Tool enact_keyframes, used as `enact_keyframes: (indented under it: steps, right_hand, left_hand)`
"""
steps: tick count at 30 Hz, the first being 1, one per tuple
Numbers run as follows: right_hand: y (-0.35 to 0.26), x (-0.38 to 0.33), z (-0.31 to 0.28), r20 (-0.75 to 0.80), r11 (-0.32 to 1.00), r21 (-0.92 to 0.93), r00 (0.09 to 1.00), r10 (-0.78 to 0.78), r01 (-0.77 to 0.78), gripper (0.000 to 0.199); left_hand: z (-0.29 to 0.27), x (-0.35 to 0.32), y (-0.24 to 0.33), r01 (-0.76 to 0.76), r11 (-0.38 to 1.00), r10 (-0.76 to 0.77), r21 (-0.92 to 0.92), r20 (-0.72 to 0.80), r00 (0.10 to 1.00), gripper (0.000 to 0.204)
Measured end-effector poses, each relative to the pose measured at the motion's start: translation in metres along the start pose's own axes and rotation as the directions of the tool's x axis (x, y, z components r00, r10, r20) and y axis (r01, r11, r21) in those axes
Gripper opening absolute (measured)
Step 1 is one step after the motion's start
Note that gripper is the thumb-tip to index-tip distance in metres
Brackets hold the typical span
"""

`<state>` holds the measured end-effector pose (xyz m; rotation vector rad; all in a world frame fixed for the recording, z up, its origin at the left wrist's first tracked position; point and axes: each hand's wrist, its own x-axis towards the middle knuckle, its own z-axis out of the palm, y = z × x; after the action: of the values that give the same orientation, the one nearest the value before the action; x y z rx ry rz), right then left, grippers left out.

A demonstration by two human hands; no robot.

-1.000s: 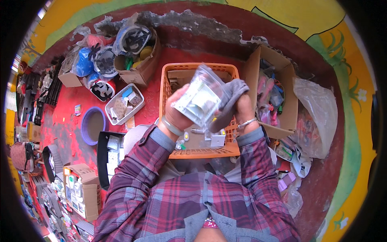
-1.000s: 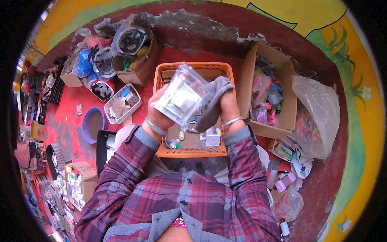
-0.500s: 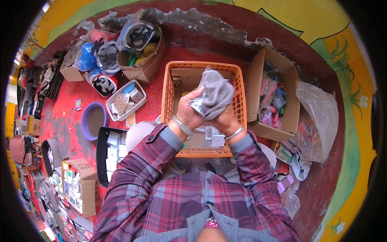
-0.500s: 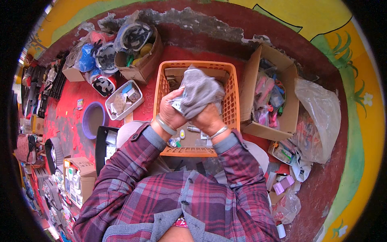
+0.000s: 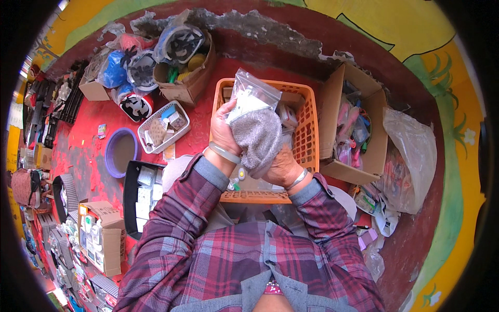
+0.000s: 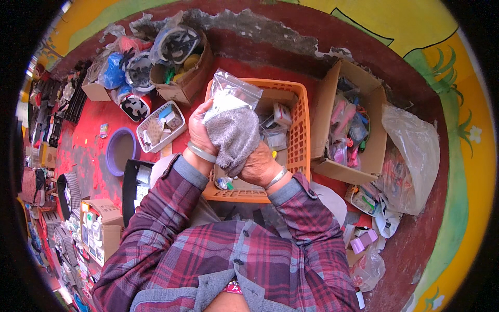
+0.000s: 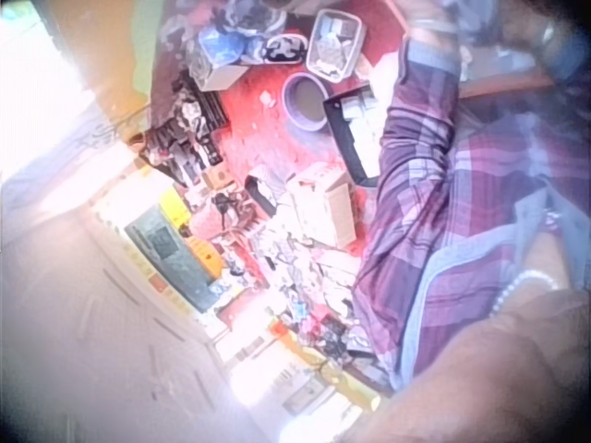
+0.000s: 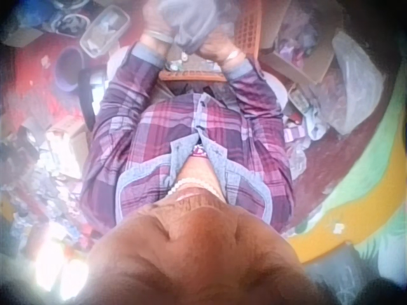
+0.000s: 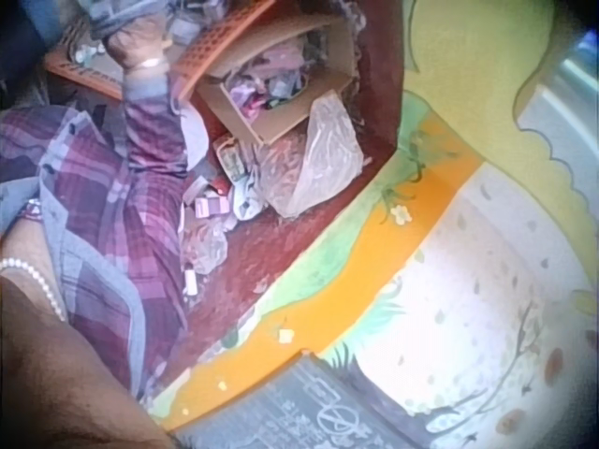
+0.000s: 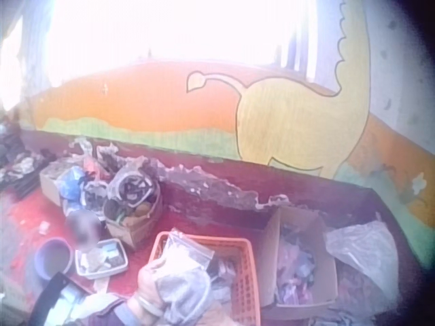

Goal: The person wipes a small white electronic component with a gray cloth, places it into a bin with other components, then picks up a small bagged item and wipes the bag with the same cloth.

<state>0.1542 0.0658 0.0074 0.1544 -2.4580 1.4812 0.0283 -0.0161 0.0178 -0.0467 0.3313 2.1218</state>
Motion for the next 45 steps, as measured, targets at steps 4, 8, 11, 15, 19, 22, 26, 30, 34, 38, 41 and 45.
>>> enact_keyframes:
  steps: [4,8,11,15,19,22,26,30,34,38,41,45]
  right_hand:
    - [0.0,0.002,-0.004,0.072,0.968,0.239,0.996,0.056,-0.071,0.045]
    - [-0.008,0.002,-0.026,0.001,0.975,0.053,0.976,-0.216,0.216,0.036]
    - [0.022,-0.021,-0.052,-0.149,0.675,0.735,0.955,0.256,-0.066,0.038]
    - [0.054,-0.038,-0.077,-0.243,0.438,0.897,0.89,0.386,0.055,0.048]
    - [0.061,-0.029,-0.072,-0.213,0.234,0.965,0.881,0.422,0.121,0.077]
    - [0.049,-0.02,-0.069,-0.106,0.113,0.99,0.965,0.241,0.081,0.059]
    - [0.006,0.001,-0.059,-0.334,0.497,0.862,0.846,0.415,0.097,0.033]
    - [0.02,0.001,-0.057,-0.588,0.748,0.652,0.707,0.393,0.126,0.014]
    - [0.037,-0.003,-0.057,-0.706,0.753,0.616,0.586,0.398,0.231,0.012]
    - [0.051,-0.008,-0.059,-0.781,0.848,0.483,0.545,0.304,0.219,0.009]
    - [0.05,-0.007,-0.055,-0.807,0.93,0.331,0.559,0.191,0.159,0.008]
    - [0.051,-0.007,-0.049,-0.799,0.907,0.378,0.559,0.219,0.185,0.007]
  left_hand:
    - [-0.005,0.003,0.009,-0.1,0.995,0.1,0.02,-0.019,0.995,0.047]
    - [0.0,0.004,0.02,-0.084,0.99,0.089,-0.116,0.038,0.995,0.048]
    - [0.005,0.003,0.019,-0.108,0.985,0.122,-0.133,0.1,0.987,0.05]
    - [0.009,-0.004,0.016,0.012,0.989,0.01,-0.149,0.143,0.99,0.058]
    - [0.025,-0.013,0.008,0.14,0.988,-0.115,-0.057,0.32,0.94,0.066]
    - [0.021,-0.012,0.003,0.219,0.975,-0.214,0.026,0.356,0.91,0.068]
    - [0.011,-0.007,-0.007,0.281,0.952,-0.306,0.124,0.312,0.9,0.069]
    - [0.016,-0.007,-0.017,0.274,0.958,-0.287,0.086,0.319,0.903,0.083]
    - [0.018,-0.008,-0.027,0.138,0.987,-0.16,0.081,0.418,0.894,0.078]
    - [0.01,-0.007,-0.031,0.045,0.971,-0.118,0.236,0.303,0.946,0.064]
    - [0.0,-0.001,-0.036,0.084,0.983,-0.115,0.16,0.194,0.974,0.048]
    - [0.0,0.001,-0.035,0.099,0.99,-0.107,0.104,0.074,0.992,0.04]
